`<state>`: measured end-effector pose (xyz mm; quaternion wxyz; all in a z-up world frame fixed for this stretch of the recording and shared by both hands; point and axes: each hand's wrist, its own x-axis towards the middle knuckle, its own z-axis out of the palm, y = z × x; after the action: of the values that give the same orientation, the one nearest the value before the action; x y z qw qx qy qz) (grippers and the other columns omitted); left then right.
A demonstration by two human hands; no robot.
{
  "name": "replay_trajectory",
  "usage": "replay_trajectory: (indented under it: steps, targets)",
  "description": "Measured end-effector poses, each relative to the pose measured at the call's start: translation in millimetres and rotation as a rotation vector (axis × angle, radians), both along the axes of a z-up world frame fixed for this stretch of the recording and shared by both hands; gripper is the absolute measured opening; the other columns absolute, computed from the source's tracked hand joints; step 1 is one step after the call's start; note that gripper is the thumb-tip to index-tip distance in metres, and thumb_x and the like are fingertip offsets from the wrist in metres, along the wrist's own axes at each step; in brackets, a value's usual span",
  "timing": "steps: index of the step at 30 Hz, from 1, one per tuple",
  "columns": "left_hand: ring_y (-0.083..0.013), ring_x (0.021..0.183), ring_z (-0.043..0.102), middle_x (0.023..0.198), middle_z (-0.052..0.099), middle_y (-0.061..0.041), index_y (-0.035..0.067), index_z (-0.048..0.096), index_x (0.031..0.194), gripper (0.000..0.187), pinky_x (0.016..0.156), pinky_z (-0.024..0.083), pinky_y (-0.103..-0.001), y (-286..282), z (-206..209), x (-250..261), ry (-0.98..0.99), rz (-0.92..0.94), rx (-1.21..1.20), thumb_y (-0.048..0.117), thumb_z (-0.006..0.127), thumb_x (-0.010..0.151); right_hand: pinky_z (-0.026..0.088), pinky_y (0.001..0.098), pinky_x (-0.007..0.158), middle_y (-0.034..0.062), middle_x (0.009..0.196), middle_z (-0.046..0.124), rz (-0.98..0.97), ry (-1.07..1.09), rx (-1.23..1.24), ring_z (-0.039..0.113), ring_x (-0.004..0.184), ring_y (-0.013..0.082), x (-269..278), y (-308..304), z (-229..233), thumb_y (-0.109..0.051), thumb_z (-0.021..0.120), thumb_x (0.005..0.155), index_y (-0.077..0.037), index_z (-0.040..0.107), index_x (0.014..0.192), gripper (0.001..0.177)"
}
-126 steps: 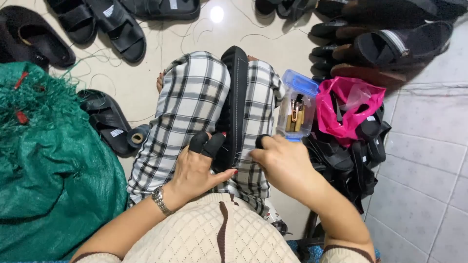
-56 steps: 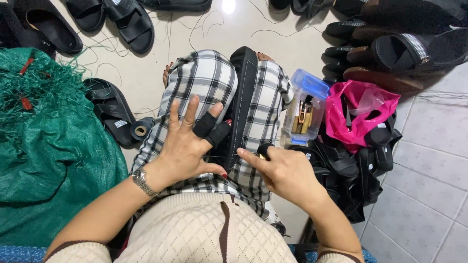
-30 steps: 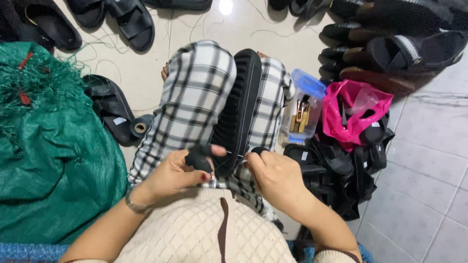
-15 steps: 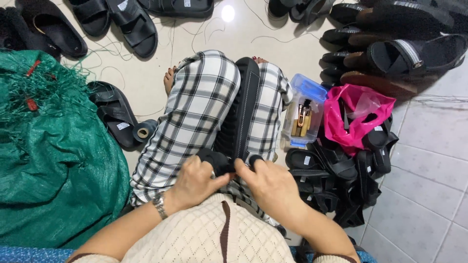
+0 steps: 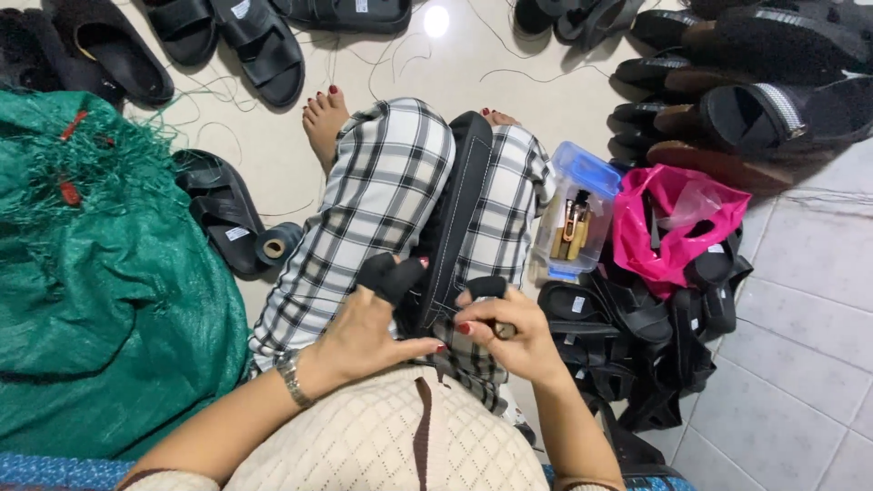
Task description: A person is hand-stitching the upper component of a black sandal to its sole while sitting on the floor.
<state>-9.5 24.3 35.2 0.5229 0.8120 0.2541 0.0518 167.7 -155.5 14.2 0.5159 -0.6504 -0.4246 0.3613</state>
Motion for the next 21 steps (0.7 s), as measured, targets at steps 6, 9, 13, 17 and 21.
replay_trajectory:
  steps: [6,9,13,17,21]
  targets:
    - [-0.0544,0.093,0.066,0.128,0.050,-0.023,0.024,0.043,0.151,0.094,0.062,0.060,-0.060,-19.8,-31.8,-0.8,0.048,-0.030,0.142,0.050,0.086,0.071,0.044,0.0302,0.051,0.0050,0.062,0.060,0.329,0.445,-0.079,0.052,0.052,0.0149,34.2,8.0,27.1,-0.006,0.078,0.080,-0.003,0.076,0.075,0.006]
    - [-0.0524,0.095,0.066,0.125,0.050,-0.021,0.020,0.044,0.149,0.093,0.065,0.061,-0.056,-20.5,-33.8,-0.7,0.002,-0.035,0.232,0.047,0.087,0.071,0.048,0.0394,0.048,0.0036,0.061,0.051,0.552,-0.470,-0.264,0.059,0.051,0.0293,47.7,25.5,81.1,-0.015,0.077,0.070,-0.016,0.066,0.082,0.015]
    - [-0.0544,0.118,0.056,0.128,0.052,-0.028,0.009,0.050,0.145,0.090,0.093,0.052,-0.058,-6.2,-17.5,-6.5,-0.073,-0.106,0.043,0.040,0.089,0.070,0.048,0.0364,0.046,-0.0007,0.054,0.052,0.490,-0.879,-0.329,0.060,0.049,0.0214,26.3,32.8,84.8,-0.020,0.076,0.070,-0.015,0.068,0.084,0.017]
    - [-0.0311,0.078,0.072,0.084,0.072,-0.009,0.010,0.079,0.105,0.030,0.066,0.057,-0.035,-9.0,-27.5,-22.2,-0.257,0.222,0.074,0.017,0.086,0.077,0.048,0.0306,0.044,-0.0016,0.052,0.049,0.196,-1.050,-0.139,0.055,0.044,0.0173,1.2,17.2,29.9,-0.016,0.072,0.075,-0.014,0.074,0.102,0.027]
    - [-0.0290,0.056,0.062,0.057,0.064,-0.003,0.015,0.072,0.064,0.019,0.058,0.050,-0.038,2.7,-96.6,-91.9,-0.178,0.132,0.532,0.015,0.085,0.078,0.031,0.0298,0.048,0.0064,0.059,0.026,-0.170,-1.331,-0.266,0.022,0.050,0.0132,17.9,-5.8,39.2,0.007,0.048,0.090,0.015,0.059,0.104,0.020]
